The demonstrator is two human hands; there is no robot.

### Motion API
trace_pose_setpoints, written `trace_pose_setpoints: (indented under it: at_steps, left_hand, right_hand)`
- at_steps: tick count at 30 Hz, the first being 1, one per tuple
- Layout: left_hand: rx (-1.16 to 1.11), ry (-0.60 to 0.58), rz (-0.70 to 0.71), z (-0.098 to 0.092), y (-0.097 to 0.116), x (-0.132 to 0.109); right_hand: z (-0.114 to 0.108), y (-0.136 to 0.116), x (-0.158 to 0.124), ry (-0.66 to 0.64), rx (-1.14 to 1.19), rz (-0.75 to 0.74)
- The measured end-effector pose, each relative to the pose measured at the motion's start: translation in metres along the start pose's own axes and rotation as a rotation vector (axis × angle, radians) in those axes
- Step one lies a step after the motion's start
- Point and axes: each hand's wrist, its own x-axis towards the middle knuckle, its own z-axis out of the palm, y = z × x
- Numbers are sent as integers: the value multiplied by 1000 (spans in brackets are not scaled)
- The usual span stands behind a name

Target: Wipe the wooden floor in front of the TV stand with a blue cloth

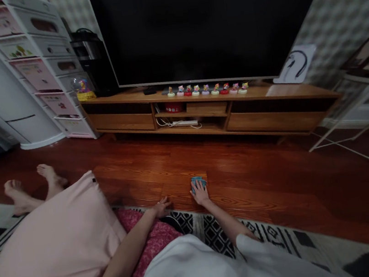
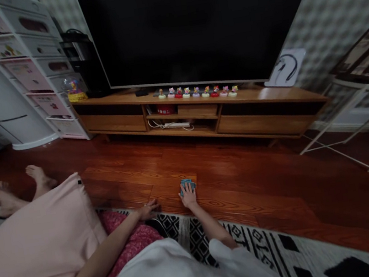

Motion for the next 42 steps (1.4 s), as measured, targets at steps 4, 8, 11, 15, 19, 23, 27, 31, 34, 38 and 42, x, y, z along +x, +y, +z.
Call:
trace_pose_setpoints:
  at_steps: [4,8,11,15,19,23,27,31,34,38,42]
  left_hand:
    - [13,3,1,3,-3,3]
    - [18,-8,0,5,-5,4]
    - [4,-4,17,5,-6,3]
    - [-7,3,0,2,-4,-1]
    - [4,4,4,-2,-1,-3]
    - [-20,2,-10,-4,3,-4]
    - [-49,-15,-35,-4,5,-4]
    - [-34,-21,-30,-1,4,-1]
    - [-10,-20,-8,0,3,0]
    - [-8,-23,-29,-1,3,-2]
    - [-17,3,-28,0,2,-2]
  right_hand:
    - [43,6,-46,19,15,-223]
    - [92,16,-93,173,31,-325]
    - [99,18,-93,245,38,-292]
    - [66,24,-44,226,20,-128]
    - [30,34,6,179,-7,79]
    - [31,35,12,146,-29,95]
    - [67,31,-29,197,-49,-91]
    - [98,25,-75,252,-34,-168]
    - [95,21,-77,251,-28,-161]
    - [64,17,-33,228,-41,-93]
    - [35,11,16,172,-41,48]
